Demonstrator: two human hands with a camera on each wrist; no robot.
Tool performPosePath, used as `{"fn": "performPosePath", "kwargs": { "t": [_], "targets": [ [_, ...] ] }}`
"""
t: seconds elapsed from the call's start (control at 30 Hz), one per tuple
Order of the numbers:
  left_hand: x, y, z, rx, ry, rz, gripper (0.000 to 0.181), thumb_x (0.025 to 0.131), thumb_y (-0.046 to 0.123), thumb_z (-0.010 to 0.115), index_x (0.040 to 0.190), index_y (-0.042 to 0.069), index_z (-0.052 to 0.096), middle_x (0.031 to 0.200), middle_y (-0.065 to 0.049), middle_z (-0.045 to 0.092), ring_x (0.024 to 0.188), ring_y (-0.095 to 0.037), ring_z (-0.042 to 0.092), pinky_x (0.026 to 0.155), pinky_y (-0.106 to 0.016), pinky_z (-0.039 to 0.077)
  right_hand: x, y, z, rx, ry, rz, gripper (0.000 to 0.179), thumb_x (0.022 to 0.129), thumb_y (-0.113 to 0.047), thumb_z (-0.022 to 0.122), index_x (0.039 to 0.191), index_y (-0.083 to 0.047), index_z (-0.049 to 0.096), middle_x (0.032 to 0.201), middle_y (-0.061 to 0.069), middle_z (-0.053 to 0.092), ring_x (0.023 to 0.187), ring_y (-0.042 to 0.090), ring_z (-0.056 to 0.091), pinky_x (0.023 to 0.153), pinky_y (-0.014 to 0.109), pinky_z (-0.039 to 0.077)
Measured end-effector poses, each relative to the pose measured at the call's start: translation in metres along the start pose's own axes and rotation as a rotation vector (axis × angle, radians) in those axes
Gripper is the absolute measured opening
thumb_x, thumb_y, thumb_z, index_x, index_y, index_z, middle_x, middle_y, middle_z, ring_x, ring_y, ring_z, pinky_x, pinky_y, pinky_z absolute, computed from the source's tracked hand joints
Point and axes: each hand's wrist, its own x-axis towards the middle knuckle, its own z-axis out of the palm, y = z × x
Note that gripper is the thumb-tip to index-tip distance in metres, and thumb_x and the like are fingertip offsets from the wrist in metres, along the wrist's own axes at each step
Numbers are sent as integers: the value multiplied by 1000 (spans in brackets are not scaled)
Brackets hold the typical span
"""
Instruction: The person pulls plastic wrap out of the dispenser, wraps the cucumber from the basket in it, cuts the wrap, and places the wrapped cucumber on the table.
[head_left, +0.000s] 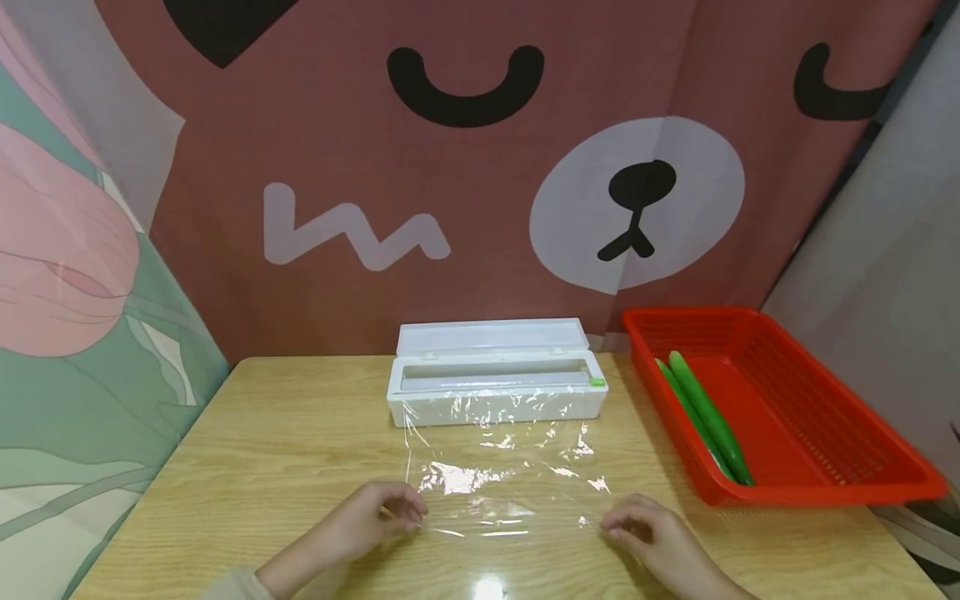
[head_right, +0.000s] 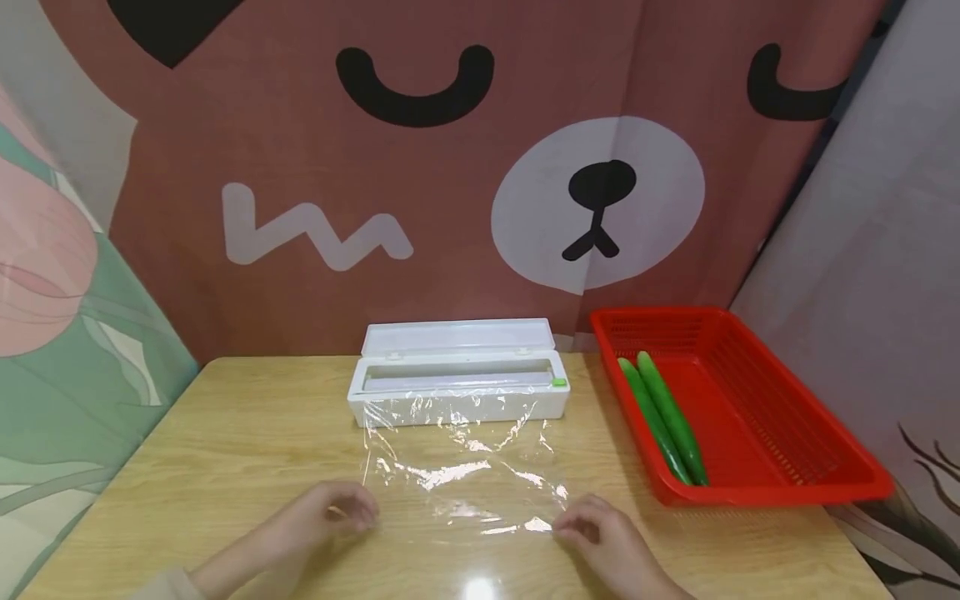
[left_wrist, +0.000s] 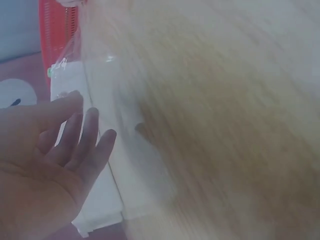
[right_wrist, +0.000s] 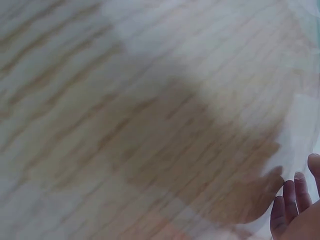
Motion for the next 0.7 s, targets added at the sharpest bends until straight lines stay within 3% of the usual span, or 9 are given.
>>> {"fn": "performPosePath", "kwargs": {
  "t": [0.23,0.4,0.7],
  "targets": [
    [-9,-3,5,55,-72,-21,16,86,4,74,101,9,71,94,5,69,87,-7,63,81,-25,53,-2,8,-2,3,-57,-116,29,76,4,80,96,-14,71,93,-3,61,81,7,55,68,23,49],
    [-14,-3,5,80,-90,-22,15,87,10,75,101,13,71,96,8,69,90,-7,63,83,-27,53,-6,11,-5,-44,-77,-199,38,71,4,83,101,-15,68,97,-2,59,85,10,54,70,25,48],
    [-16,-4,-4,36,-75,13,15,92,15,69,107,15,71,101,7,70,93,-6,62,83,-26,51,-11,5,-14,-49,-114,-62,30,79,-8,81,104,-17,67,102,-7,60,88,8,56,74,25,50]
  ]
}}
